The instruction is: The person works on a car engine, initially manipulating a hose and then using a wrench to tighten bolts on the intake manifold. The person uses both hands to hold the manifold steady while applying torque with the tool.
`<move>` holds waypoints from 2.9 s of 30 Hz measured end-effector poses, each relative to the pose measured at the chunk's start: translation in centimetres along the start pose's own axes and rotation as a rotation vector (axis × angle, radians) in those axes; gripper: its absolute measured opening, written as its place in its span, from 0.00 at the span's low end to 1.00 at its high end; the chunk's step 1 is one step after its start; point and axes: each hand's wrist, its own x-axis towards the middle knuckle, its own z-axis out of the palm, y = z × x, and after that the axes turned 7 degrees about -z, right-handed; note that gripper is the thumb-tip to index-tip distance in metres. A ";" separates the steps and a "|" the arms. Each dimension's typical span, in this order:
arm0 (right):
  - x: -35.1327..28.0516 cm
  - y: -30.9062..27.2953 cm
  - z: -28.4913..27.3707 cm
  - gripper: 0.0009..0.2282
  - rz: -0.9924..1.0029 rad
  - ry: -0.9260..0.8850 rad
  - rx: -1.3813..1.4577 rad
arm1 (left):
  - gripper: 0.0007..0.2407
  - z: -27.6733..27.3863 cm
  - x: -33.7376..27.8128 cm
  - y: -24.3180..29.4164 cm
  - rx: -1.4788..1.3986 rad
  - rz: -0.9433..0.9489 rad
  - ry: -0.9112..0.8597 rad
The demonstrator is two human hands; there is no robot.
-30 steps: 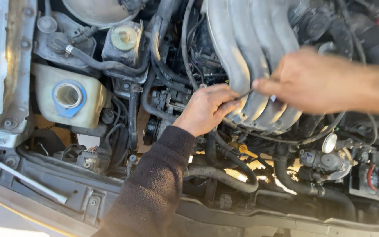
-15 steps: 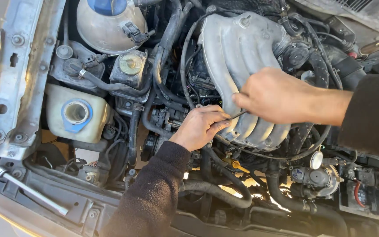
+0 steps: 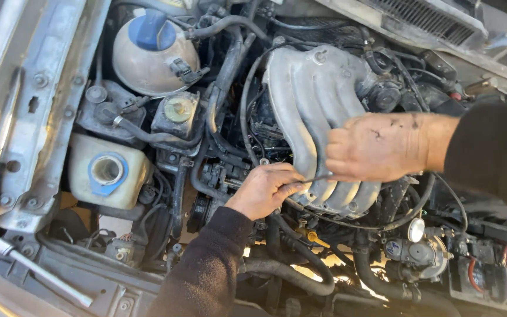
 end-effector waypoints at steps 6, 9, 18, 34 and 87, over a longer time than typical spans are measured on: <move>0.4 -5.2 1.2 0.22 0.896 -0.056 0.716 | 0.05 -0.2 -0.1 0.4 0.002 -0.023 0.034; -1.3 -3.7 0.6 0.23 0.509 0.012 0.248 | 0.05 -0.1 0.0 0.1 -0.003 0.011 0.033; 0.1 0.4 -3.5 0.14 -0.268 0.014 -0.284 | 0.05 -0.1 0.2 -0.4 0.011 -0.013 0.005; 0.4 0.2 -1.6 0.18 0.152 0.136 -0.011 | 0.05 0.3 0.0 -0.3 -0.011 0.020 0.022; 1.3 3.8 0.2 0.16 -0.470 0.193 -0.112 | 0.06 0.3 -0.4 -0.8 -0.018 -0.083 0.003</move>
